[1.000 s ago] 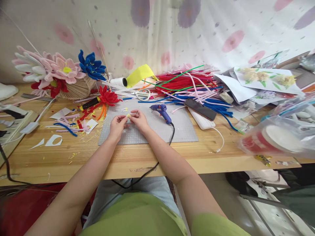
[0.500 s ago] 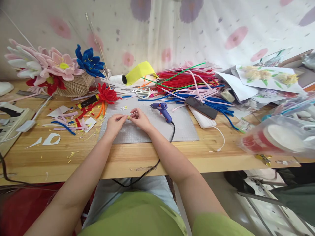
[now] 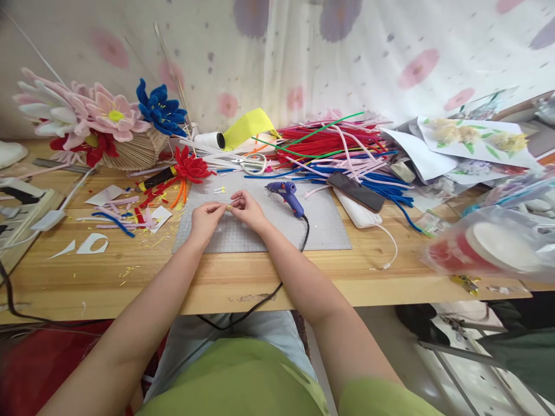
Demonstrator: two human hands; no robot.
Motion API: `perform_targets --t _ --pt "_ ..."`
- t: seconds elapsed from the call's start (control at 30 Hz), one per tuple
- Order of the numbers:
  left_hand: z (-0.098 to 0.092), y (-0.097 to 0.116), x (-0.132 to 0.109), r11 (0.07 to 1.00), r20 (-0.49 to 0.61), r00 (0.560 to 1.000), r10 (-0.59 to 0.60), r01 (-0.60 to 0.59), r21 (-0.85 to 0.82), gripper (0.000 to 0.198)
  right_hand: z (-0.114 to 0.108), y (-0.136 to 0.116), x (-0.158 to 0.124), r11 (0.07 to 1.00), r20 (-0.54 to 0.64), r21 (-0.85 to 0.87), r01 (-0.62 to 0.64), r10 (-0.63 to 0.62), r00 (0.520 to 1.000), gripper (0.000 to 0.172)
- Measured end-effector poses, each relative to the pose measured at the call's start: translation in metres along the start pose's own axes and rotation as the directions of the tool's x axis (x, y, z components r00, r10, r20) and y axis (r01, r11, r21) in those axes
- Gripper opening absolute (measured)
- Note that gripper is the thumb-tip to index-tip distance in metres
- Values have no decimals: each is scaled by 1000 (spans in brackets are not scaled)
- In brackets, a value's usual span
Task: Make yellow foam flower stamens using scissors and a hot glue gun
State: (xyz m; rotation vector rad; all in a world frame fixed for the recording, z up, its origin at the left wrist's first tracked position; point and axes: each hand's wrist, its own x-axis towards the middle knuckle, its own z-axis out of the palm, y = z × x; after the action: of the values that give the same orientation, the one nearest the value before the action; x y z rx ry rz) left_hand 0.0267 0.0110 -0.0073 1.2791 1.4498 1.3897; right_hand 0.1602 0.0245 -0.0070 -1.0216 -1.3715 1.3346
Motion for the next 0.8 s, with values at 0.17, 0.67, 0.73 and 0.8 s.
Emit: perform_targets --t 0.17,0.67,0.73,0.8 --pt "1 7 -2 976 -43 981 -188 182 -118 12 0 0 1 999 -59 6 37 -37 998 37" --pt "1 20 -4 889 35 924 -381 377 -259 24 6 -3 0 978 -88 210 11 7 996 43" --pt "2 21 -4 895 27 925 -380 375 -243 24 8 -4 0 970 -88 243 15 7 996 48" --pt "2 20 -4 901 21 927 -374 368 -231 25 10 -4 0 965 -87 261 15 8 996 51"
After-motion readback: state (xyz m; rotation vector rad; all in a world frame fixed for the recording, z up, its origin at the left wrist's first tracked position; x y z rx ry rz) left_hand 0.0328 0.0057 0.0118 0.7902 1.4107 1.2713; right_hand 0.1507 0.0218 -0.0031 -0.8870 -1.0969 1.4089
